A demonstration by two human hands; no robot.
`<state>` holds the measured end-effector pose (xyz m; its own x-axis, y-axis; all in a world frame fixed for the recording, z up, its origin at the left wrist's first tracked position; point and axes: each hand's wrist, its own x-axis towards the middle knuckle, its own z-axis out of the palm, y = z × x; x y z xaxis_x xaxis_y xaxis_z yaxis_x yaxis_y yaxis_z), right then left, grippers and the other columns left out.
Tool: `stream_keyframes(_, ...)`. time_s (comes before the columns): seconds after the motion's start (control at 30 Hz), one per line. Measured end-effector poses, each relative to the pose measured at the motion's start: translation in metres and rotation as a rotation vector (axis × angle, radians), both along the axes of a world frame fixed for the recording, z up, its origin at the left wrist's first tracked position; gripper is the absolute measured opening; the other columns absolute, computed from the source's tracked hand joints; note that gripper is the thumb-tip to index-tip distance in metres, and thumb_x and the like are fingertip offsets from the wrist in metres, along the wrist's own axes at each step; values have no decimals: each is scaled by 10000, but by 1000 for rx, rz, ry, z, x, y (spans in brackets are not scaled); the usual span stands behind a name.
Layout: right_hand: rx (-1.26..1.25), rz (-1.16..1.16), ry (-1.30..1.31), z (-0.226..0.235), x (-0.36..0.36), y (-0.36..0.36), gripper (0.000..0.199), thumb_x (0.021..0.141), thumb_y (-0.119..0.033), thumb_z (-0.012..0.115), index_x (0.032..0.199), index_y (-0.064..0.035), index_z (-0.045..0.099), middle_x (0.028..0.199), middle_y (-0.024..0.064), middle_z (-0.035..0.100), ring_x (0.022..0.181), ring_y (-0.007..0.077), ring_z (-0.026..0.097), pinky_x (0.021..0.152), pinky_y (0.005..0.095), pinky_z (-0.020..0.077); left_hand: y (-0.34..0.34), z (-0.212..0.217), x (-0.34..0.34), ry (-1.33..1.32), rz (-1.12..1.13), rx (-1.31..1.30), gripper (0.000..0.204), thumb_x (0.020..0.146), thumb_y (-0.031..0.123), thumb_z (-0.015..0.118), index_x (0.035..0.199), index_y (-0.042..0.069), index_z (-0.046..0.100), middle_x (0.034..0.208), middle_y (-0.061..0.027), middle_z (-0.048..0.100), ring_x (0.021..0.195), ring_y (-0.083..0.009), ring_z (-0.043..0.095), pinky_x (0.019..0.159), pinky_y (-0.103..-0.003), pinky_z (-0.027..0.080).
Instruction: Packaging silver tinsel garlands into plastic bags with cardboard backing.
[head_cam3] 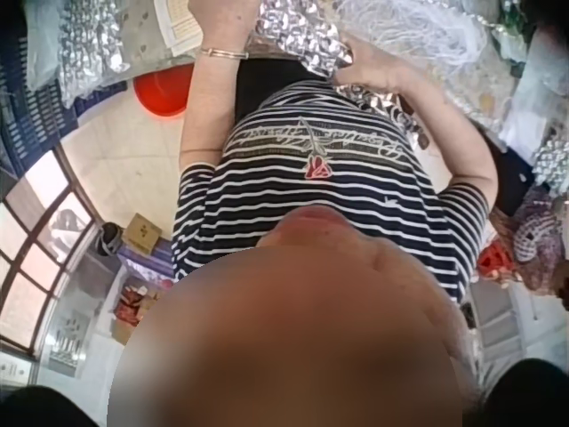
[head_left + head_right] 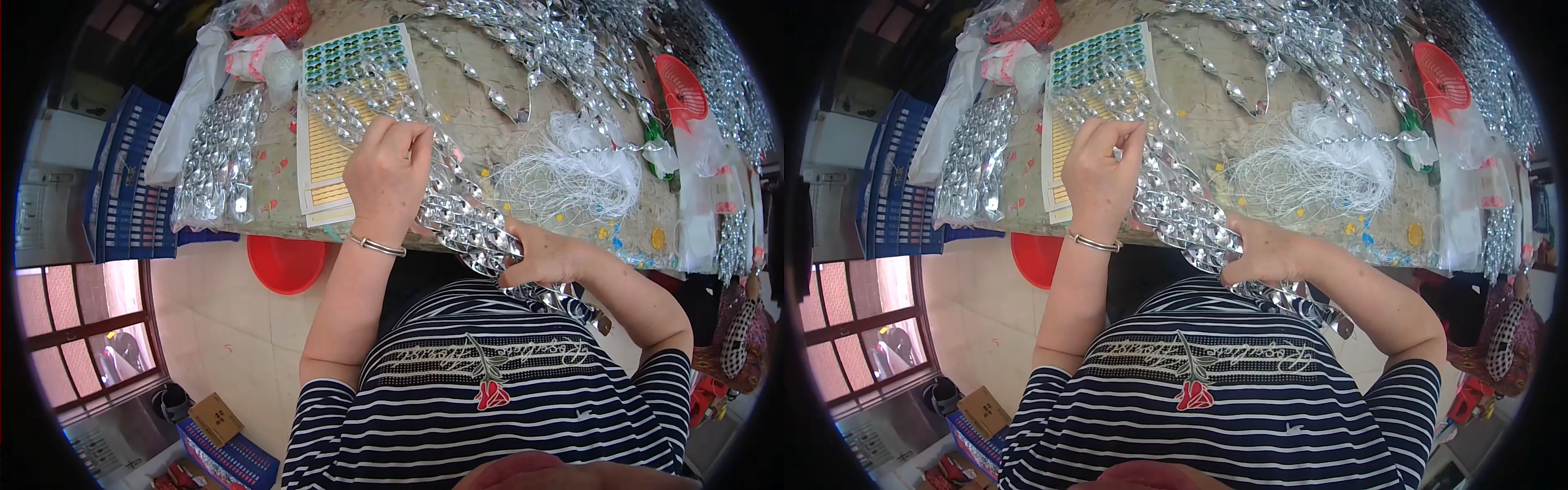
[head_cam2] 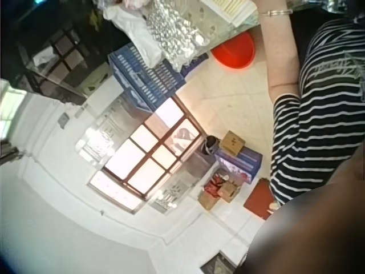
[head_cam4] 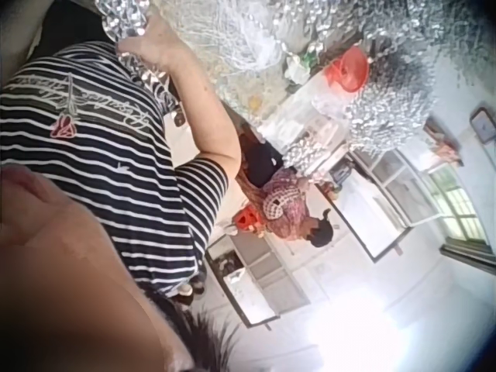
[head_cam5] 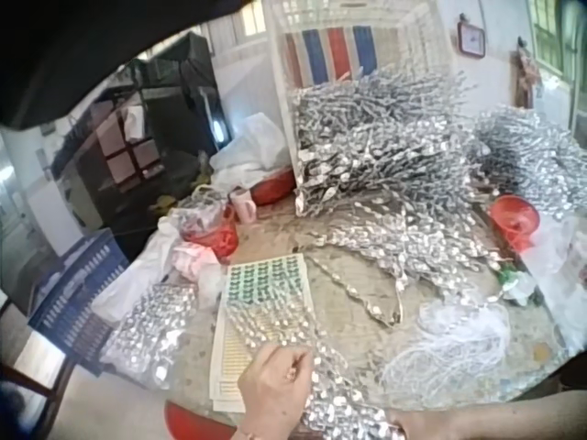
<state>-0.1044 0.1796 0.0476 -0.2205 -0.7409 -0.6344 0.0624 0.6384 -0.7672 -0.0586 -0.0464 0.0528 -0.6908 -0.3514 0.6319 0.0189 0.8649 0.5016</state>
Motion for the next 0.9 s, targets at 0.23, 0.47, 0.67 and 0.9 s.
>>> stream_keyframes(0.23,-137,-107,-137,-27,-9,3,725,627,-170,726,1277,-38,434,852,63,612,577,120,569,460,240,434,-2,0,4,-11,-57,0,64,750,105,734,777,103,676,752,-36,571,626,-232,592,543,-334,468)
stream_keyframes(0.47,-145,-252,-219,-21,-19,-5,757,602,-112,717,1299,-33,432,927,77,658,720,123,622,508,222,458,-9,-3,18,-94,-176,18,76,753,103,736,806,90,682,775,-41,582,648,-231,599,563,-331,478)
stream_keyframes(0.67,-138,-240,-267,11,-9,-39,707,587,-85,689,1262,-47,479,931,56,641,747,112,595,552,228,456,12,-4,9,8,-94,0,97,775,87,714,867,76,686,807,-52,569,658,-240,596,574,-342,480)
stream_keyframes(0.9,-170,-249,-301,-17,-24,-53,734,575,-78,689,1263,-23,438,965,82,631,773,144,606,560,245,465,21,-4,0,6,-120,-29,123,797,73,697,919,61,703,780,-64,564,652,-222,582,574,-325,467)
